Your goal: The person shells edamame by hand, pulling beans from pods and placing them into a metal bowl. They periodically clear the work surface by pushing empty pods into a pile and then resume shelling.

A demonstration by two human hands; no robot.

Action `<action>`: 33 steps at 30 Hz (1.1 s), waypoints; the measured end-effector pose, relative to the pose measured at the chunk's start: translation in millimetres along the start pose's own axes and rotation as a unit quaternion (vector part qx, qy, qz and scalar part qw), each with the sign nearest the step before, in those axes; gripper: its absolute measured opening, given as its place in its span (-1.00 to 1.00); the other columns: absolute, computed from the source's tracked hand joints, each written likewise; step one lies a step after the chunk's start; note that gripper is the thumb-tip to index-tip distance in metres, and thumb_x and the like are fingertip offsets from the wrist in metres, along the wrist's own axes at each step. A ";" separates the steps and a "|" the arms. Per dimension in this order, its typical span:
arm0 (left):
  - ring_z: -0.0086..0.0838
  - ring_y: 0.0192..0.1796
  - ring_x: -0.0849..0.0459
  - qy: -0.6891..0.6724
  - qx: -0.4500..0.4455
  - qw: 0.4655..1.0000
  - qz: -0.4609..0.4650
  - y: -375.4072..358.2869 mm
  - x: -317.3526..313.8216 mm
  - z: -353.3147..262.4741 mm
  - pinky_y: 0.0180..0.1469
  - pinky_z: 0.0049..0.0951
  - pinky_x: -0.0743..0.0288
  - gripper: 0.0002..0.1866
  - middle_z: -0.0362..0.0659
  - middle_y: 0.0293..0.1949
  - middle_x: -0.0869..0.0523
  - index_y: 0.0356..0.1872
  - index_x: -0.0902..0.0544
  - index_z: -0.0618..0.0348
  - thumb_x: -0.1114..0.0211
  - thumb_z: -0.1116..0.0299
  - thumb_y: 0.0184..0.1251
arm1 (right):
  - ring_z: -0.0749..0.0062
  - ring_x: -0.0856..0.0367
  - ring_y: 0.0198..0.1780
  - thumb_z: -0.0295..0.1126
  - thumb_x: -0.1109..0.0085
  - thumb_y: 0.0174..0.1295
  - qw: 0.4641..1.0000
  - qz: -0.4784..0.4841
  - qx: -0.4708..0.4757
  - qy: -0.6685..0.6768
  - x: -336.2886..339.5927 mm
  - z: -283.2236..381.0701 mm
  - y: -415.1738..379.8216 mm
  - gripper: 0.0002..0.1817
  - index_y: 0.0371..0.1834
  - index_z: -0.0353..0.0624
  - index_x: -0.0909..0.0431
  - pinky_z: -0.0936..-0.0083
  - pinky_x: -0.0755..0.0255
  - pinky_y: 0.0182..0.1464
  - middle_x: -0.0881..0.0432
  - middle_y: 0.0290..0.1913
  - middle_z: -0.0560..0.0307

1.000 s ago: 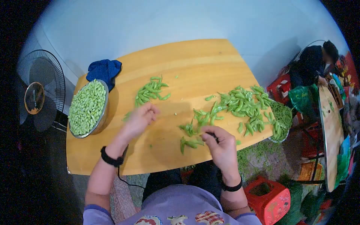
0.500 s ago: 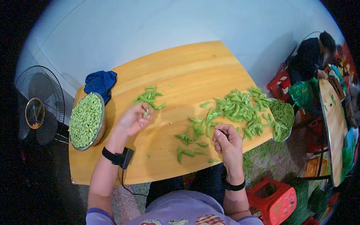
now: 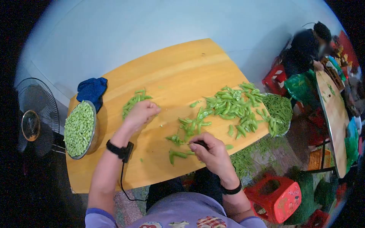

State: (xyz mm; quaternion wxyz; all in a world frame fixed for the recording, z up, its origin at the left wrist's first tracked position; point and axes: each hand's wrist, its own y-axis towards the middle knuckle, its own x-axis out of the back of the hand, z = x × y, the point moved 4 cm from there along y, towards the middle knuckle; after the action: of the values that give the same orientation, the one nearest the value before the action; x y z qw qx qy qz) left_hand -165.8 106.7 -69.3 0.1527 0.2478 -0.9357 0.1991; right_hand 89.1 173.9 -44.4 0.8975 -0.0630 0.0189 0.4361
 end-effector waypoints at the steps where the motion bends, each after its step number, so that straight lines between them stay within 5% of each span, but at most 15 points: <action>1: -0.51 -0.56 -0.46 -0.004 -0.001 1.000 0.007 -13.3 -6.7 -14.6 -0.54 -0.51 -0.29 -0.81 -0.17 -0.62 -0.51 -0.54 -0.49 0.23 -0.24 0.33 0.08 | 0.78 -0.31 -0.58 -0.50 -0.08 0.18 1.000 0.018 -0.001 0.024 -3.2 2.4 0.2 -0.90 -0.25 -0.24 -0.47 0.78 -0.21 -0.56 -0.43 -0.54 0.36; 3: -0.74 -0.61 -0.33 -0.338 0.042 0.934 0.104 -47.0 -30.1 -38.9 -0.61 -0.74 -0.15 -0.86 -0.37 -0.59 -0.43 -0.46 -0.45 0.14 -0.21 0.37 0.18 | 0.77 -0.32 -0.57 -0.50 -0.10 0.17 0.998 0.042 -0.002 0.041 -7.9 7.1 1.7 -0.85 -0.19 -0.26 -0.49 0.79 -0.24 -0.54 -0.44 -0.53 0.35; 6: -0.74 -0.60 -0.32 -0.386 -0.019 0.910 0.153 -66.3 -50.5 -44.7 -0.58 -0.76 -0.16 -0.90 -0.34 -0.51 -0.46 -0.42 -0.44 0.12 -0.19 0.41 0.20 | 0.76 -0.34 -0.56 -0.50 -0.11 0.17 0.998 0.043 0.035 0.021 -13.5 12.0 7.0 -0.83 -0.18 -0.28 -0.49 0.79 -0.26 -0.54 -0.45 -0.51 0.34; 16: -0.73 -0.55 -0.32 -0.365 -0.085 0.915 0.147 -87.7 -80.5 -50.6 -0.51 -0.74 -0.15 -0.91 -0.36 -0.54 -0.48 -0.39 -0.53 0.15 -0.22 0.39 0.19 | 0.75 -0.34 -0.59 -0.51 -0.13 0.14 0.999 0.034 0.016 -0.026 -9.1 15.9 -0.5 -0.83 -0.20 -0.29 -0.50 0.77 -0.24 -0.58 -0.43 -0.58 0.34; 22: -0.74 -0.54 -0.32 -0.286 -0.081 0.954 0.039 -91.1 -89.7 -49.3 -0.51 -0.68 -0.19 -0.89 -0.37 -0.58 -0.46 -0.41 -0.55 0.22 -0.19 0.39 0.20 | 0.75 -0.34 -0.60 -0.49 -0.15 0.14 0.999 0.035 0.006 -0.018 -11.1 16.2 -3.4 -0.83 -0.21 -0.30 -0.50 0.76 -0.25 -0.58 -0.43 -0.59 0.33; 29: -0.66 -0.45 -0.43 -0.196 -0.174 0.964 -0.047 -95.1 -93.1 -50.0 -0.41 -0.59 -0.33 -0.80 -0.25 -0.55 -0.53 -0.41 -0.53 0.32 -0.20 0.34 0.20 | 0.74 -0.35 -0.60 -0.49 -0.15 0.13 0.999 0.015 0.012 -0.035 -14.0 19.3 -5.3 -0.84 -0.23 -0.30 -0.51 0.74 -0.27 -0.55 -0.43 -0.60 0.32; 31: -0.67 -0.46 -0.42 -0.192 -0.191 0.961 -0.061 -96.9 -94.2 -52.3 -0.41 -0.60 -0.32 -0.80 -0.24 -0.56 -0.52 -0.41 -0.52 0.32 -0.20 0.34 0.19 | 0.79 -0.28 -0.59 -0.55 -0.11 0.14 0.999 0.010 0.022 -0.037 -14.2 20.6 -5.8 -0.87 -0.24 -0.30 -0.48 0.82 -0.15 -0.56 -0.43 -0.55 0.35; 33: -0.74 -0.42 -0.34 -0.182 -0.187 0.964 -0.056 -100.5 -94.4 -56.1 -0.37 -0.70 -0.24 -0.85 -0.38 -0.53 -0.42 -0.45 -0.48 0.21 -0.15 0.36 0.26 | 0.77 -0.31 -0.60 -0.52 -0.13 0.13 1.000 0.013 0.016 -0.012 -11.9 17.3 -5.6 -0.89 -0.28 -0.27 -0.50 0.78 -0.19 -0.57 -0.44 -0.56 0.34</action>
State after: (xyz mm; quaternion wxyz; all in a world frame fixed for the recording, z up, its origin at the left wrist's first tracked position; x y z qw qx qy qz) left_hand -24.2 89.7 -26.7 0.0348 0.2986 -0.9530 -0.0369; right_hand 85.8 163.4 -25.7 0.8929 -0.0432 0.0154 0.4479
